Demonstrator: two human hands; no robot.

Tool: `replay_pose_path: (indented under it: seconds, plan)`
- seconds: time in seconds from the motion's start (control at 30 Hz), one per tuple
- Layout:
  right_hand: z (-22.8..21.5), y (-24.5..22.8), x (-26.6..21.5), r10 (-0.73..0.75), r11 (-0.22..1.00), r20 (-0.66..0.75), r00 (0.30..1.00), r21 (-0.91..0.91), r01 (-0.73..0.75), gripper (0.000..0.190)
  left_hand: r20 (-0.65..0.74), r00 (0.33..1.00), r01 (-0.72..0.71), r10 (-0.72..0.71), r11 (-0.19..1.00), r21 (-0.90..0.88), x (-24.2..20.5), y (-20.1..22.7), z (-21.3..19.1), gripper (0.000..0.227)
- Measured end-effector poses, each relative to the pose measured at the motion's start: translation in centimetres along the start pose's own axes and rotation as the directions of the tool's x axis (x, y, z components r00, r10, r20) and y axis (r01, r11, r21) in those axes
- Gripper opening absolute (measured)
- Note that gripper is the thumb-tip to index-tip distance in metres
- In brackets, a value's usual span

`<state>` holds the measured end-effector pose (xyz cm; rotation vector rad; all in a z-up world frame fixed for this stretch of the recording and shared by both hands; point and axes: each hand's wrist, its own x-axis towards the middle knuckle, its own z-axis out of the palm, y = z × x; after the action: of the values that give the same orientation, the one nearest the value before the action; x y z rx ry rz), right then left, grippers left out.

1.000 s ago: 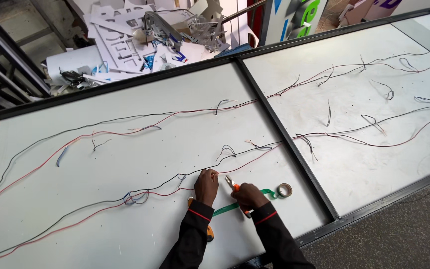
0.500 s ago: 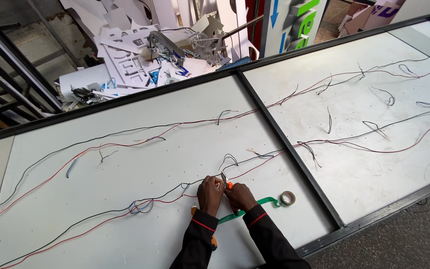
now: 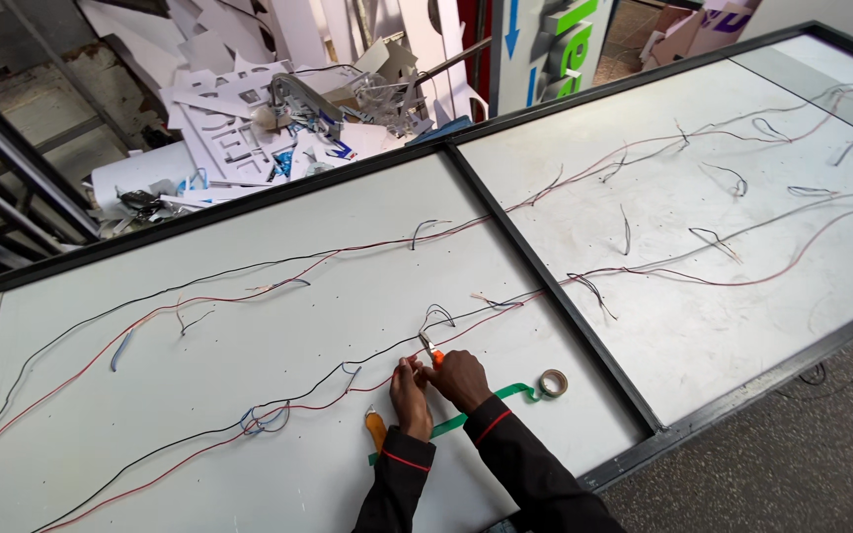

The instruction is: The person strips the insulation from several colored wires using pliers, twists the exposed strands together, and secures the connections with electrical tape. The work is performed on a flat white surface with multiple wire bundles laid out.

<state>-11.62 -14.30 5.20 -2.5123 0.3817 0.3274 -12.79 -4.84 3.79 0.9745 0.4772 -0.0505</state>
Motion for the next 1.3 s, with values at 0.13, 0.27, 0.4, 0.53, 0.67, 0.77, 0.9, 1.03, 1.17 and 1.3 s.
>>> replay_pose_path:
  seconds: [0.13,0.27,0.4,0.53,0.67,0.77,0.9,1.03,1.17,1.3]
  plan:
    - [-0.1,0.4,-0.2,-0.04,0.999,-0.049,0.998,0.019,0.041,0.056,-0.04,0.995,-0.096,0.092,0.988,-0.123,1.2,-1.1,0.8,0.044]
    - [0.3,1.0,-0.6,-0.111,0.99,-0.111,0.988,-0.095,0.1,0.041,-0.059,0.998,-0.051,0.025,0.869,-0.491,2.8,-1.8,1.4,0.046]
    - [-1.3,0.4,-0.3,-0.197,0.972,-0.171,0.965,-0.16,0.171,0.032,0.014,0.998,0.055,-0.066,0.676,-0.734,5.2,-1.5,2.4,0.054]
    - [-3.0,-0.1,0.3,-0.231,0.948,-0.178,0.957,-0.264,0.179,0.03,0.116,0.988,0.154,-0.101,0.63,-0.761,7.4,-1.2,2.1,0.059]
    - [-4.4,-0.7,0.6,-0.236,0.941,-0.177,0.955,-0.288,0.179,0.028,0.124,0.985,0.175,-0.123,0.67,-0.721,7.5,-1.4,1.7,0.053]
    - [-4.3,-1.6,0.6,-0.216,0.934,-0.19,0.958,-0.325,0.146,0.022,0.099,0.985,0.169,-0.14,0.686,-0.707,7.1,-1.2,1.3,0.052]
    - [-4.5,-1.5,1.2,-0.078,0.961,-0.141,0.987,-0.276,0.036,0.038,0.059,0.99,0.133,-0.131,0.683,-0.718,6.1,-1.4,1.4,0.048]
    - [-5.0,-1.1,1.5,-0.011,0.961,-0.084,0.996,-0.275,-0.013,0.042,0.066,0.991,0.13,-0.118,0.702,-0.7,4.6,-1.7,1.2,0.046]
    - [-5.1,0.3,0.0,-0.023,0.987,-0.079,0.997,-0.163,0.01,0.049,0.164,0.981,0.185,-0.104,0.762,-0.621,4.4,-1.1,0.6,0.044]
    - [-5.2,2.8,-1.3,-0.017,0.998,-0.035,0.999,-0.065,0.014,0.058,0.09,0.937,0.342,-0.337,0.836,-0.429,4.9,-2.9,-0.5,0.029]
